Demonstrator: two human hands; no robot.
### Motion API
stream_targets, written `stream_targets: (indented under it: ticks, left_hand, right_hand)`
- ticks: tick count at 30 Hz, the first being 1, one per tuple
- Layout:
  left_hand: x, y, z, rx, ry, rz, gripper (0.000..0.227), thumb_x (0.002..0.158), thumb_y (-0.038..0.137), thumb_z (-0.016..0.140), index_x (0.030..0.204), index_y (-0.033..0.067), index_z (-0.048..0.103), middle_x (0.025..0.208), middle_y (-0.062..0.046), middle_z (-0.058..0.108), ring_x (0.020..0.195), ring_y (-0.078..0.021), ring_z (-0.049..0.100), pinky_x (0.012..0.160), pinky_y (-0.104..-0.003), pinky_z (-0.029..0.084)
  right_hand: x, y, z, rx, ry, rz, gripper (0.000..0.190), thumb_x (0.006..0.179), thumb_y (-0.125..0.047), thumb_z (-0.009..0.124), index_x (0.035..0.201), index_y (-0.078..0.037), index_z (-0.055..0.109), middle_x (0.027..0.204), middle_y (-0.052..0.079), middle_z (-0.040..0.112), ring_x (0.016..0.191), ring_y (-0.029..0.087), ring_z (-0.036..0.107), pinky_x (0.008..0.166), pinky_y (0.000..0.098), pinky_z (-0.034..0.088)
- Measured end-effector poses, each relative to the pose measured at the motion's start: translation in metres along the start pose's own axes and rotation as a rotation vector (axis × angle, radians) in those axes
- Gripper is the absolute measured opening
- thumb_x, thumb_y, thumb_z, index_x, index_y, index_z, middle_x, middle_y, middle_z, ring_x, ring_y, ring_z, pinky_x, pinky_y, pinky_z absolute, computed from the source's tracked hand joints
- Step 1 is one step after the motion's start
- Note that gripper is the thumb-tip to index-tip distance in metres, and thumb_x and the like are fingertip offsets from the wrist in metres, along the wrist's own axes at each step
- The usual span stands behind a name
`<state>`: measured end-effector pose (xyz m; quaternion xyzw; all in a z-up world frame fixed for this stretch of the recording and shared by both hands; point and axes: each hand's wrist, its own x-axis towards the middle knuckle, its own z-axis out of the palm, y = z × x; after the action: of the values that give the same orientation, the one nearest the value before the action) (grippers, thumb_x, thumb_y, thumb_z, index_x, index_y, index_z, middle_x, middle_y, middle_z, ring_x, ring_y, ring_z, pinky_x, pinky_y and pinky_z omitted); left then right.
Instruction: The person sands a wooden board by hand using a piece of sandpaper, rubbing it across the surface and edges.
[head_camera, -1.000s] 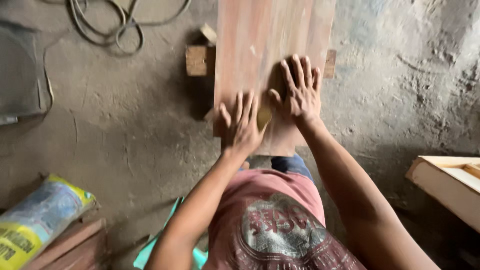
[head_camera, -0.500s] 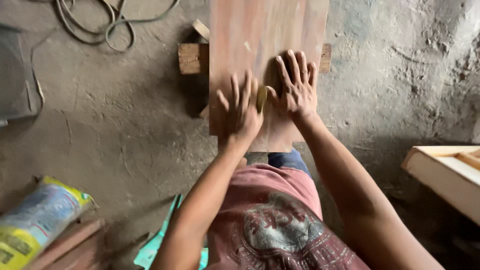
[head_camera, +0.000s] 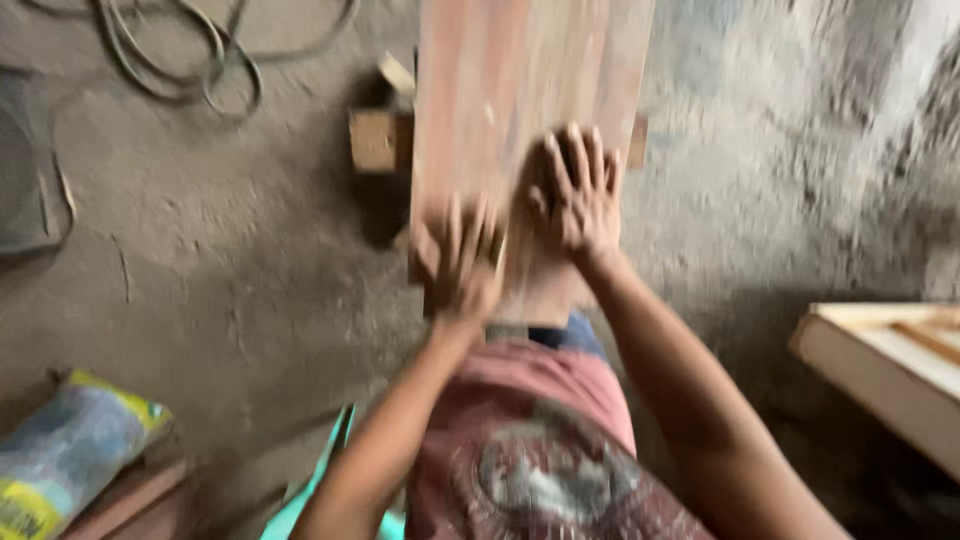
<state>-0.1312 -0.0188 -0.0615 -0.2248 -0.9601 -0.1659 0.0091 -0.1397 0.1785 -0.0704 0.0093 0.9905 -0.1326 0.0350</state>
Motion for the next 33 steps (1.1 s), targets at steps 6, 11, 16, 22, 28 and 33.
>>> stream_targets:
  ticks: [6, 11, 16, 22, 28, 33]
  left_hand:
    - [-0.021, -0.001, -0.001, -0.004, -0.014, -0.078, 0.048, 0.1, 0.028, 0.056, 0.147, 0.0206, 0.05, 0.158, -0.009, 0.045, 0.149, -0.039, 0.033, 0.109, -0.08, 0.014]
    - [0.073, -0.021, 0.0, -0.008, -0.128, -0.167, 0.05, 0.105, 0.033, 0.05, 0.153, 0.0231, 0.047, 0.164, -0.012, 0.034, 0.153, -0.0428, 0.023, 0.114, -0.078, 0.014]
    - [0.072, -0.009, -0.018, 0.065, -0.237, -0.317, 0.049, 0.1, 0.042, 0.047, 0.148, 0.0329, 0.049, 0.164, -0.012, 0.026, 0.151, -0.0456, 0.016, 0.111, -0.079, 0.015]
    - [0.125, -0.029, 0.008, 0.028, -0.004, -0.206, 0.05, 0.111, 0.043, 0.043, 0.157, 0.0255, 0.048, 0.169, -0.017, 0.024, 0.157, -0.0443, 0.015, 0.119, -0.078, 0.015]
    - [0.091, -0.026, -0.006, 0.024, -0.094, -0.183, 0.052, 0.107, 0.04, 0.041, 0.157, 0.0242, 0.045, 0.168, -0.019, 0.021, 0.155, -0.0437, 0.012, 0.117, -0.078, 0.009]
    - [0.102, -0.026, -0.015, -0.064, -0.1, -0.245, 0.05, 0.111, 0.038, 0.04, 0.158, 0.0226, 0.044, 0.17, -0.019, 0.019, 0.157, -0.045, 0.011, 0.119, -0.076, 0.008]
  right_hand:
    - [-0.001, 0.002, 0.007, -0.006, 0.031, -0.012, 0.072, 0.104, -0.052, 0.054, 0.164, -0.016, 0.037, 0.171, 0.016, 0.026, 0.158, 0.039, 0.02, 0.125, 0.0622, 0.013]
    - [0.0, -0.001, 0.003, -0.012, 0.03, 0.007, 0.071, 0.105, -0.05, 0.053, 0.165, -0.017, 0.037, 0.172, 0.015, 0.028, 0.16, 0.038, 0.02, 0.127, 0.0616, 0.012]
    - [0.004, 0.001, 0.001, 0.012, -0.037, 0.02, 0.076, 0.098, -0.054, 0.055, 0.161, -0.017, 0.036, 0.169, 0.016, 0.027, 0.157, 0.038, 0.018, 0.123, 0.0636, 0.011]
    - [0.01, 0.004, 0.002, 0.029, -0.042, 0.024, 0.074, 0.102, -0.054, 0.053, 0.164, -0.018, 0.035, 0.172, 0.015, 0.025, 0.159, 0.037, 0.017, 0.125, 0.0621, 0.011]
    - [0.01, 0.0, -0.009, 0.041, -0.044, 0.021, 0.075, 0.099, -0.052, 0.054, 0.163, -0.018, 0.036, 0.17, 0.015, 0.026, 0.157, 0.038, 0.018, 0.123, 0.0631, 0.011]
    - [-0.003, -0.003, -0.007, 0.057, -0.075, 0.034, 0.075, 0.099, -0.053, 0.054, 0.162, -0.017, 0.035, 0.169, 0.015, 0.026, 0.157, 0.038, 0.017, 0.123, 0.0634, 0.01]
